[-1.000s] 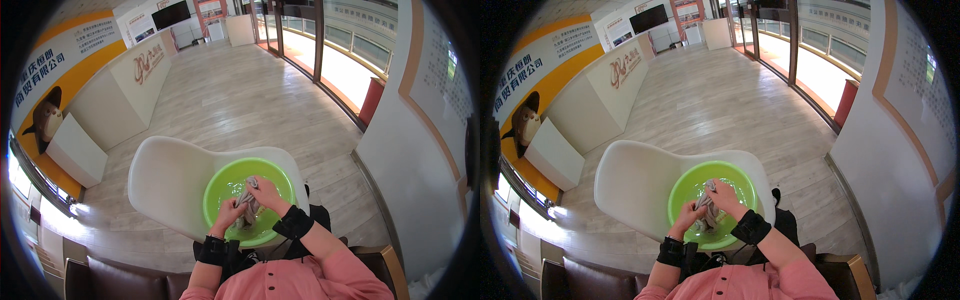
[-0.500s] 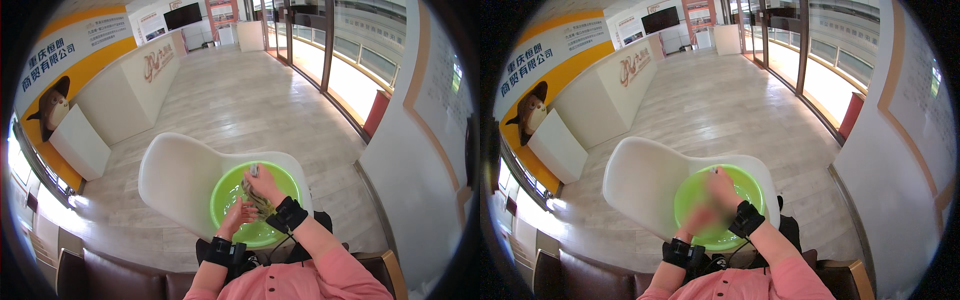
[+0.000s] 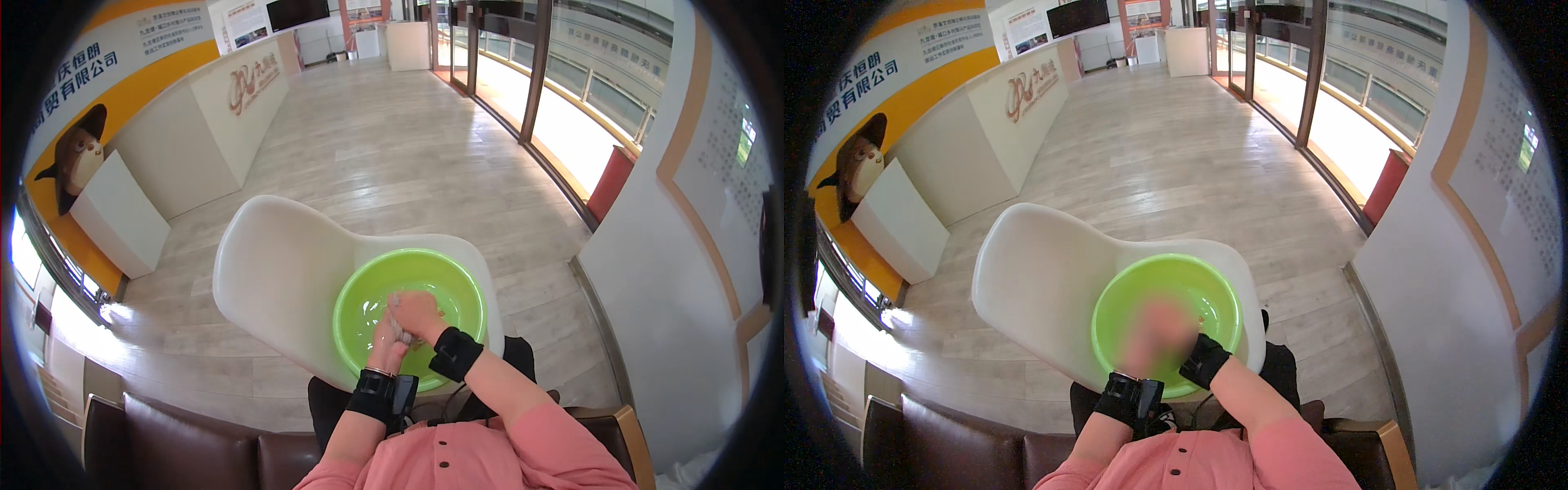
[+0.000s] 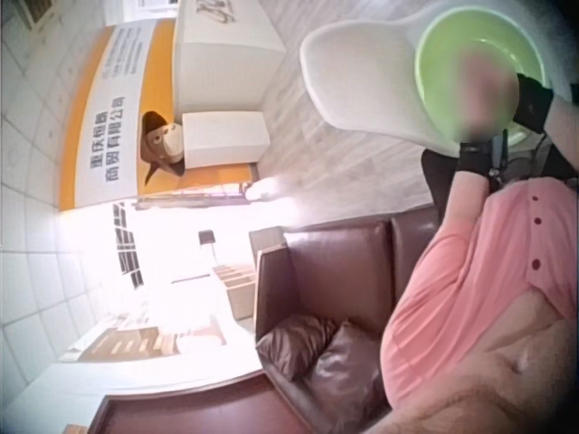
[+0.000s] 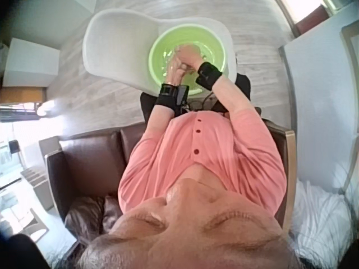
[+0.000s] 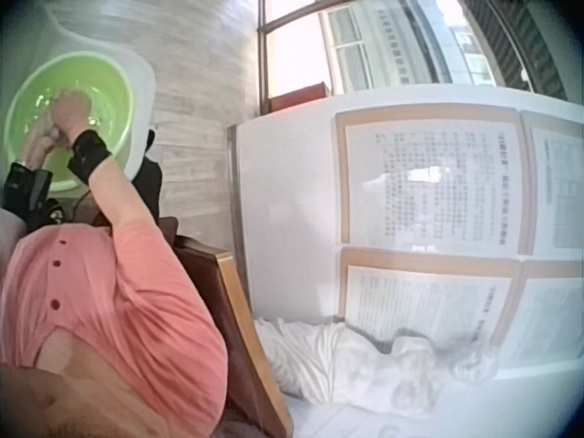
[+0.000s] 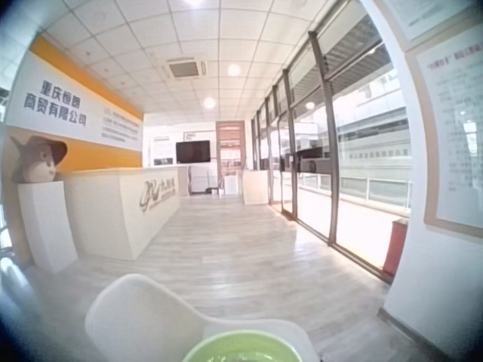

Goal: The person washes a towel by hand in a green basin of water, repeatedly dunking, scrubbing, and wringing the fabric.

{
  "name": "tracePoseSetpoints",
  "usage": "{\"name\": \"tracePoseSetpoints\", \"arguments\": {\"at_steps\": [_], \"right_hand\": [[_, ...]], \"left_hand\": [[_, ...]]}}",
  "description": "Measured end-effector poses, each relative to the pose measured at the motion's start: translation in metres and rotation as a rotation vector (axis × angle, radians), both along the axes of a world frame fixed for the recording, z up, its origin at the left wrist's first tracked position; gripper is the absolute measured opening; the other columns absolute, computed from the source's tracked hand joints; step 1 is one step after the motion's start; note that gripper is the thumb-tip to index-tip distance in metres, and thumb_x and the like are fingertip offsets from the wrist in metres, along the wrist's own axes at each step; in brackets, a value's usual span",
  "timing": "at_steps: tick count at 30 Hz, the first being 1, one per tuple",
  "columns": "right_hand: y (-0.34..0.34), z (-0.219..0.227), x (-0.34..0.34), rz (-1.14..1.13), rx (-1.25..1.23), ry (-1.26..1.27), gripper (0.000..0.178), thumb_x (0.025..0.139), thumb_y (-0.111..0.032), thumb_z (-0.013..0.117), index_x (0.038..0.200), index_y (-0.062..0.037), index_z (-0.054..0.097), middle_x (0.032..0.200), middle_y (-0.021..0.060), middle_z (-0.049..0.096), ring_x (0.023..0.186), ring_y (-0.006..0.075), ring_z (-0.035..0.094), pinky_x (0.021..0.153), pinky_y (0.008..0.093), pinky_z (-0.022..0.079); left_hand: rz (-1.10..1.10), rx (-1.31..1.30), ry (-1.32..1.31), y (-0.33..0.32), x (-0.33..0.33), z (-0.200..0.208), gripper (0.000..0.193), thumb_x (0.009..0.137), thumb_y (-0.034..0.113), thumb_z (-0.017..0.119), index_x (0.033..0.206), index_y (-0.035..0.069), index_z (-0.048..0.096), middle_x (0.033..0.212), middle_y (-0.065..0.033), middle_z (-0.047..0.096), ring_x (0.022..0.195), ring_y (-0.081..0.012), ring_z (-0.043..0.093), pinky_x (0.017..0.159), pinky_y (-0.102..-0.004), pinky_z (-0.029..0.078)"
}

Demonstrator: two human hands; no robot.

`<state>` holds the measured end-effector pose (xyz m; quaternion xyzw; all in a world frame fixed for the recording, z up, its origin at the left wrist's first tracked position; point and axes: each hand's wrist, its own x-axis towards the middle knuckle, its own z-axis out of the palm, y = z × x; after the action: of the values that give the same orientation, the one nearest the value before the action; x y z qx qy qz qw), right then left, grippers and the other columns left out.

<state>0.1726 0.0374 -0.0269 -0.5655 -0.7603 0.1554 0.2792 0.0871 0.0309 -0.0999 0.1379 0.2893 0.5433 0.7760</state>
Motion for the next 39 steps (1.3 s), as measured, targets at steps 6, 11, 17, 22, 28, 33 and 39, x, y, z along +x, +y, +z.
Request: {"name": "tracePoseSetpoints", "arguments": {"at_steps": [6,11,17,22,28,33,39], "right_hand": [[-0.018,-0.02,-0.015,0.041,0.114,0.315,0.029,0.08,-0.033,0.051,0.071,-0.0061,0.056,0.073,0.0159,0.059,0.067,0.0352,0.057,0.061,0.0438,0.045],[-0.019,-0.002,-0.005,-0.006,0.115,-0.005,0.028,0.081,-0.032,0.052,0.072,-0.0055,0.055,0.074,0.0172,0.06,0.067,0.0348,0.058,0.06,0.0426,0.046],[-0.009,-0.001,0.012,-0.082,0.258,0.272,0.026,0.083,-0.03,0.053,0.086,-0.0036,0.057,0.074,0.0181,0.06,0.07,0.0349,0.059,0.061,0.0402,0.047],[-0.016,0.012,0.022,-0.146,-0.107,0.539,0.029,0.084,-0.03,0.053,0.093,-0.0023,0.056,0.084,0.0174,0.062,0.078,0.03,0.061,0.068,0.0359,0.047],[-0.045,0.02,-0.004,0.21,-0.037,0.459,0.026,0.084,-0.03,0.052,0.089,-0.0045,0.056,0.083,0.0136,0.061,0.075,0.0312,0.06,0.065,0.0379,0.046],[-0.031,0.008,-0.008,0.173,0.245,0.048,0.023,0.083,-0.029,0.05,0.079,-0.0074,0.056,0.075,0.0131,0.059,0.066,0.0336,0.057,0.057,0.0407,0.045],[-0.026,0.008,-0.006,0.066,0.235,0.073,0.023,0.084,-0.027,0.047,0.076,-0.0082,0.058,0.073,0.0093,0.06,0.064,0.0281,0.059,0.053,0.0396,0.046]], "left_hand": [[0.045,-0.05,-0.029,-0.004,-0.016,0.008,0.028,0.093,0.031,0.039,0.097,0.008,0.054,0.094,-0.004,0.059,0.087,-0.0164,0.058,0.071,-0.0313,0.049],[0.072,-0.098,-0.028,-0.017,-0.003,0.036,0.023,0.091,0.027,0.04,0.092,0.008,0.053,0.092,-0.005,0.059,0.088,-0.0177,0.058,0.075,-0.0324,0.049],[0.135,0.024,0.092,-0.005,-0.01,0.014,0.024,0.091,0.023,0.036,0.095,0.005,0.051,0.094,-0.0092,0.058,0.086,-0.0212,0.059,0.077,-0.0375,0.05],[0.111,0.01,-0.022,-0.003,-0.016,0.028,0.025,0.092,0.023,0.035,0.1,0.004,0.051,0.096,-0.0087,0.058,0.086,-0.0208,0.06,0.077,-0.0374,0.051],[-0.009,0.167,0.168,-0.032,-0.028,0.027,0.037,0.094,0.031,0.037,0.121,0.007,0.04,0.115,-0.007,0.05,0.104,-0.0186,0.05,0.09,-0.0362,0.042],[0.011,0.002,0.216,-0.042,-0.021,0.048,0.034,0.094,0.033,0.036,0.117,0.01,0.046,0.111,-0.0037,0.054,0.098,-0.0165,0.056,0.076,-0.0305,0.05],[0.111,-0.048,0.13,-0.022,-0.009,0.038,0.029,0.094,0.029,0.037,0.102,0.007,0.053,0.095,-0.0059,0.058,0.085,-0.0188,0.058,0.073,-0.0328,0.049]]}}
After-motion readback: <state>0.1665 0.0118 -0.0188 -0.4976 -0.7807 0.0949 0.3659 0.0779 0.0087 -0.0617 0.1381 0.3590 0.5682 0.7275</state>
